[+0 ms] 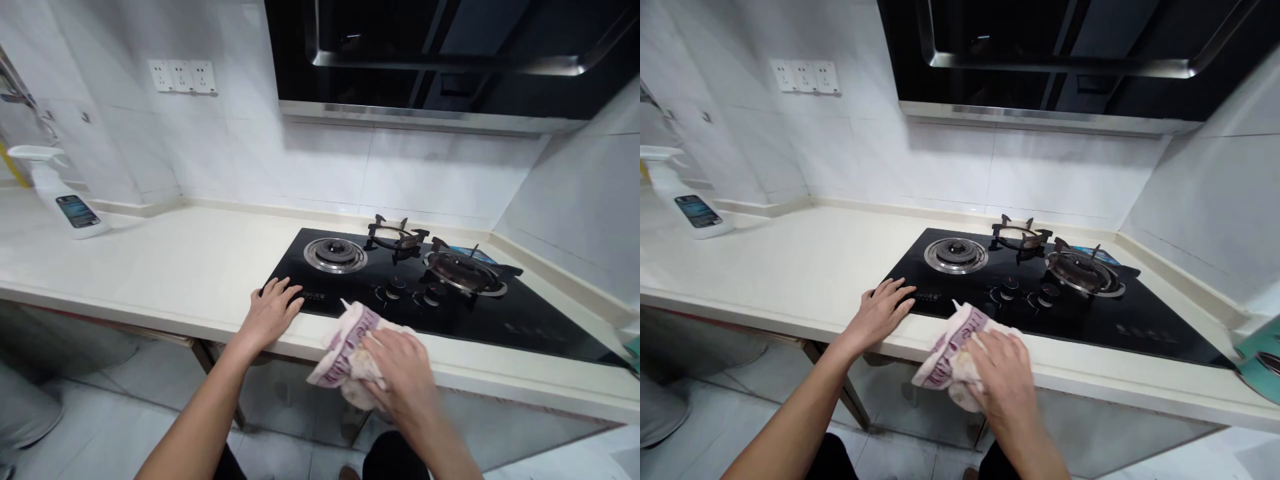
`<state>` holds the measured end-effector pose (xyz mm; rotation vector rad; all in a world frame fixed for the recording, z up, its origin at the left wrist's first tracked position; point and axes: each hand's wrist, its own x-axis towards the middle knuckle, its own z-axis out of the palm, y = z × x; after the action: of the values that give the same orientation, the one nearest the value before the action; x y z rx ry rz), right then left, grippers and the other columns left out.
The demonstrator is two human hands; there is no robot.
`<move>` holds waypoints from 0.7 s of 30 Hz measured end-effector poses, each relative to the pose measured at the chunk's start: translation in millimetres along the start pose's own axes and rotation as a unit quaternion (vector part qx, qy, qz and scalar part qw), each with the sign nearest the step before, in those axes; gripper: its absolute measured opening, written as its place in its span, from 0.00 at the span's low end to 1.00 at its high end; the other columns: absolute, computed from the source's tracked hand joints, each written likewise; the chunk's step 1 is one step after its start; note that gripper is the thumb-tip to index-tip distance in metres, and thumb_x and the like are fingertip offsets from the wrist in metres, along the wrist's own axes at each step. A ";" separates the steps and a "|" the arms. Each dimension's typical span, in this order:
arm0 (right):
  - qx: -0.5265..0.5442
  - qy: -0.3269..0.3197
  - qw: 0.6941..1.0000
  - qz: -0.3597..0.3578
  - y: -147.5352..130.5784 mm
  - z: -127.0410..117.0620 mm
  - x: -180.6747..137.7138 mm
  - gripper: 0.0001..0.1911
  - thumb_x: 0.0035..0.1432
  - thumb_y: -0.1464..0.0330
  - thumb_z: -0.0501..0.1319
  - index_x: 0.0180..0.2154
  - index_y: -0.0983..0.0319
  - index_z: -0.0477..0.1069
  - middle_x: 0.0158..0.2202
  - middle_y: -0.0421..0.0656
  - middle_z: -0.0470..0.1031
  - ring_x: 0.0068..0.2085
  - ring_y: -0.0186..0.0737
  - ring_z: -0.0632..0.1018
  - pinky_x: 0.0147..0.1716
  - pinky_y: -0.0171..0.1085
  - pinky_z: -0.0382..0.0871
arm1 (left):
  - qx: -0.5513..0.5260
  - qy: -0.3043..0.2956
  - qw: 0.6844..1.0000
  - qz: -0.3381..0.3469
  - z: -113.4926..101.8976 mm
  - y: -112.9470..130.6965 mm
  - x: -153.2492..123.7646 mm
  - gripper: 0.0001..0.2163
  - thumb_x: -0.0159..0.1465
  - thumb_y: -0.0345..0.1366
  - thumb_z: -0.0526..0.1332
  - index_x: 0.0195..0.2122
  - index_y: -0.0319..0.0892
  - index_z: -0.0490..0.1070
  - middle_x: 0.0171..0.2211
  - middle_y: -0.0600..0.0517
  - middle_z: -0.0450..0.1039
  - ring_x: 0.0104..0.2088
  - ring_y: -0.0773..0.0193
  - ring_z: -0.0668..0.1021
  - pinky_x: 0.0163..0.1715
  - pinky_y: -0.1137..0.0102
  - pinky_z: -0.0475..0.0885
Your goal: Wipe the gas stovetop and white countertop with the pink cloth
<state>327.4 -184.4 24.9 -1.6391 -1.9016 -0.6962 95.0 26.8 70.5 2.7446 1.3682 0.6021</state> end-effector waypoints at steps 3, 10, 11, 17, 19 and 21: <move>-0.066 -0.015 0.998 0.016 52.2 -16.5 -44.1 0.28 0.64 0.62 0.63 0.64 0.56 0.65 0.60 0.49 0.76 0.60 0.56 0.73 0.63 0.55 0.58 | 0.002 0.001 1.000 0.004 1.1 -0.8 -1.0 0.22 0.76 0.47 0.51 0.65 0.50 0.72 0.71 0.43 0.66 0.73 0.42 0.62 0.66 0.40 0.61; -0.145 0.002 0.983 0.114 166.4 -66.0 -127.7 0.29 0.60 0.50 0.58 0.60 0.52 0.70 0.54 0.53 0.79 0.53 0.66 0.78 0.50 0.61 0.65 | -0.006 0.012 1.000 0.008 2.5 0.4 -2.8 0.21 0.76 0.48 0.50 0.65 0.51 0.72 0.71 0.44 0.66 0.72 0.43 0.63 0.66 0.41 0.60; -0.144 0.008 0.980 0.135 174.0 -70.2 -133.1 0.28 0.60 0.50 0.57 0.59 0.51 0.70 0.54 0.53 0.79 0.52 0.66 0.78 0.50 0.62 0.66 | -0.006 0.011 1.000 0.006 2.3 1.1 -3.0 0.21 0.76 0.48 0.51 0.65 0.51 0.72 0.71 0.44 0.66 0.72 0.42 0.63 0.66 0.41 0.60; -0.198 -0.050 0.969 0.137 162.3 -62.8 -125.1 0.29 0.56 0.43 0.60 0.53 0.51 0.73 0.49 0.50 0.80 0.42 0.63 0.79 0.39 0.58 0.67 | -0.017 0.011 1.000 0.001 2.1 3.6 -4.2 0.22 0.76 0.47 0.51 0.65 0.50 0.72 0.71 0.42 0.66 0.73 0.40 0.62 0.66 0.39 0.60; -0.215 -0.063 0.969 0.107 131.3 -52.9 -101.4 0.27 0.59 0.47 0.59 0.54 0.54 0.72 0.49 0.52 0.79 0.43 0.62 0.78 0.39 0.57 0.67 | -0.019 0.015 1.000 0.004 2.5 3.5 -4.5 0.22 0.76 0.47 0.51 0.65 0.50 0.73 0.71 0.42 0.66 0.72 0.40 0.62 0.66 0.39 0.60; -0.200 -0.068 0.975 0.074 88.4 -41.3 -66.7 0.23 0.62 0.54 0.59 0.54 0.57 0.71 0.49 0.53 0.77 0.45 0.61 0.77 0.44 0.58 0.66 | -0.016 0.017 1.000 0.004 2.6 3.4 -4.6 0.21 0.76 0.47 0.51 0.64 0.50 0.73 0.71 0.42 0.66 0.72 0.40 0.63 0.66 0.39 0.60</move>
<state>425.7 -248.9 12.8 -2.0996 -1.7875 -0.9752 96.0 21.5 67.2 2.7286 1.3427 0.6670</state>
